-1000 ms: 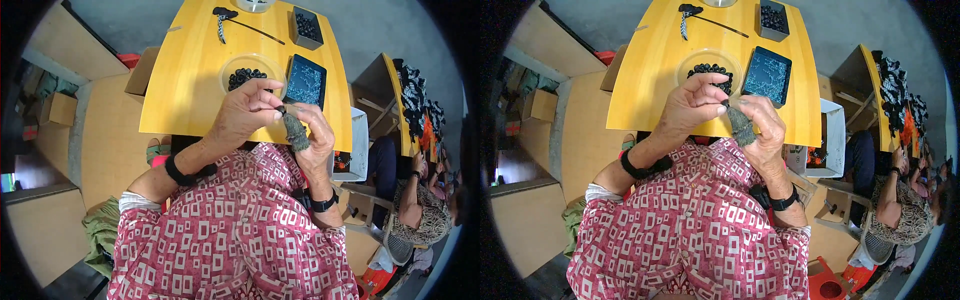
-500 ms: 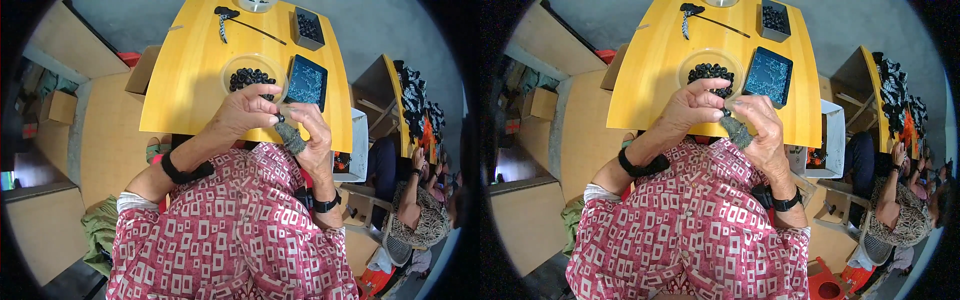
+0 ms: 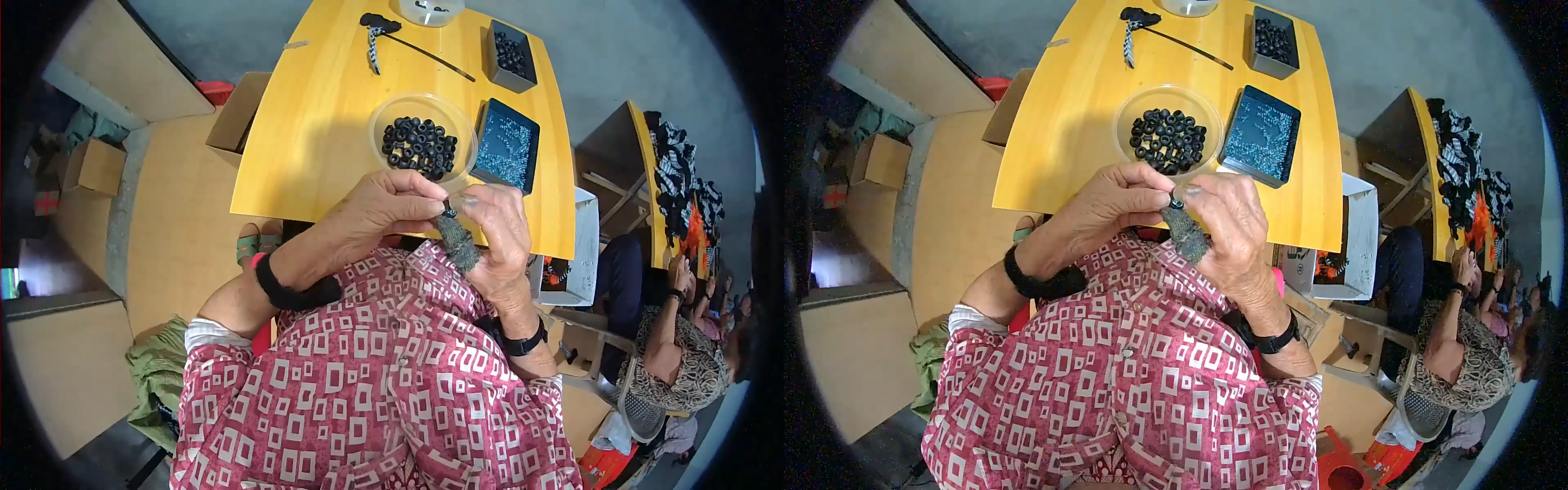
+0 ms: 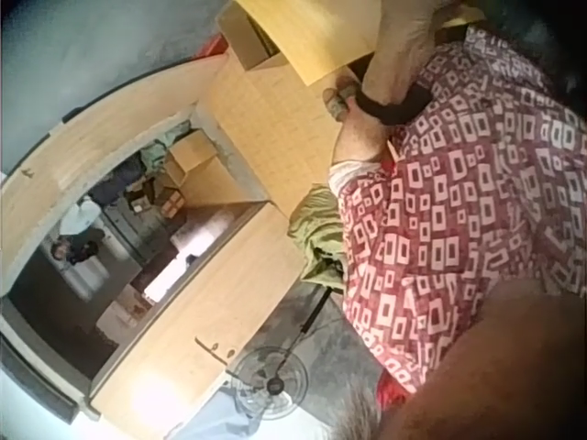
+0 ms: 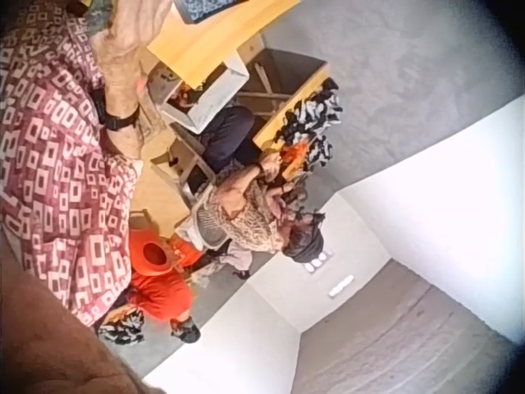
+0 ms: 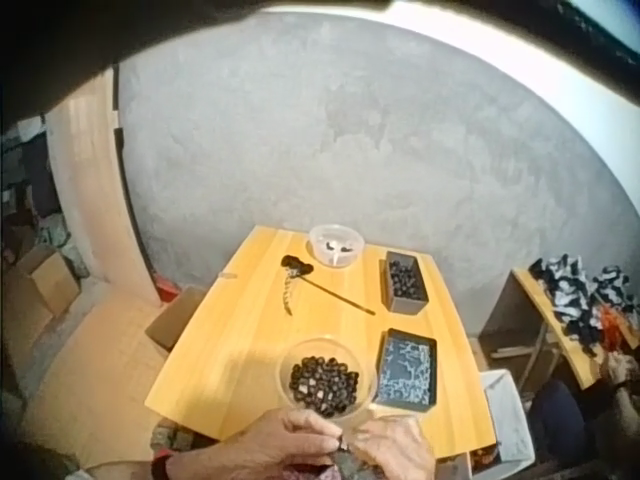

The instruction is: The person attaches small beads onto a fabric craft piece by hand, repeatedly taking beads from a bowl and pressing them onto the item.

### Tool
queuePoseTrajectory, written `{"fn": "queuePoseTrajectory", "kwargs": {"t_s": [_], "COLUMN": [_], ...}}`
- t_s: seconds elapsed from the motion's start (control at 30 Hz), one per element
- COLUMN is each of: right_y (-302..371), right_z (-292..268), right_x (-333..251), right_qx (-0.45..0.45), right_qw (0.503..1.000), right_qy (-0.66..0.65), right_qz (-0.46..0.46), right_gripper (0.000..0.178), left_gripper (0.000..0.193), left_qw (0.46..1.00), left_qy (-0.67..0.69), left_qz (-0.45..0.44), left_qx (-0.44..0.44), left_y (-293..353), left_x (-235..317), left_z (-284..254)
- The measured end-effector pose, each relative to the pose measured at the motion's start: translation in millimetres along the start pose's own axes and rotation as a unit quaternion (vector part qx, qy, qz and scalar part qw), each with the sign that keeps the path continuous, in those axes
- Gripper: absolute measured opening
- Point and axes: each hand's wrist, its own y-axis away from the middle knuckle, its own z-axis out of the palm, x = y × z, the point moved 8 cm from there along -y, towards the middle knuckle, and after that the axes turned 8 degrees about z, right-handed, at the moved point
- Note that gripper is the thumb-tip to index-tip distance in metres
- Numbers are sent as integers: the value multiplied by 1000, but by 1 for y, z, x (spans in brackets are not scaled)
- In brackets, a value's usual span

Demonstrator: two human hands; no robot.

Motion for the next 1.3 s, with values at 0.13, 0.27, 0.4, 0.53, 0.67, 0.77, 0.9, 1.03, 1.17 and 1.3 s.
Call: {"fn": "queuePoseTrajectory", "kwargs": {"t_s": [0.13,0.27,0.4,0.53,0.67,0.77,0.9,1.03,1.17,1.3], "right_y": [-2,-4,-8,-16,-31,-42,-56,-62,-58,-63], "right_z": [4,8,13,18,-1,0,31,55,79,82], "right_x": [-5,-4,-7,-5,30,60,53,62,70,75], "right_qx": [-5,-18,-33,-83,-53,-110,-199,-229,-307,-293], "right_qw": [1000,999,998,994,973,971,974,969,932,926], "right_qy": [12,-25,-48,-70,-169,-79,42,85,189,237], "right_qz": [-11,11,3,8,147,199,100,28,27,1], "right_gripper": [31,30,30,29,25,21,24,30,30,29], "left_gripper": [17,19,20,21,21,22,24,26,26,27], "left_qw": [999,1000,999,998,999,996,992,990,988,987], "left_qy": [-35,15,47,59,42,60,70,79,96,103], "left_qz": [-9,-19,-12,-4,21,65,99,110,114,119], "left_qx": [8,4,4,-9,5,29,36,33,36,40], "left_y": [4,6,8,11,18,17,19,20,19,21], "left_x": [1,-3,-3,0,22,36,47,49,49,49], "left_z": [-6,-6,-11,-15,-26,-38,-42,-44,-49,-51]}}
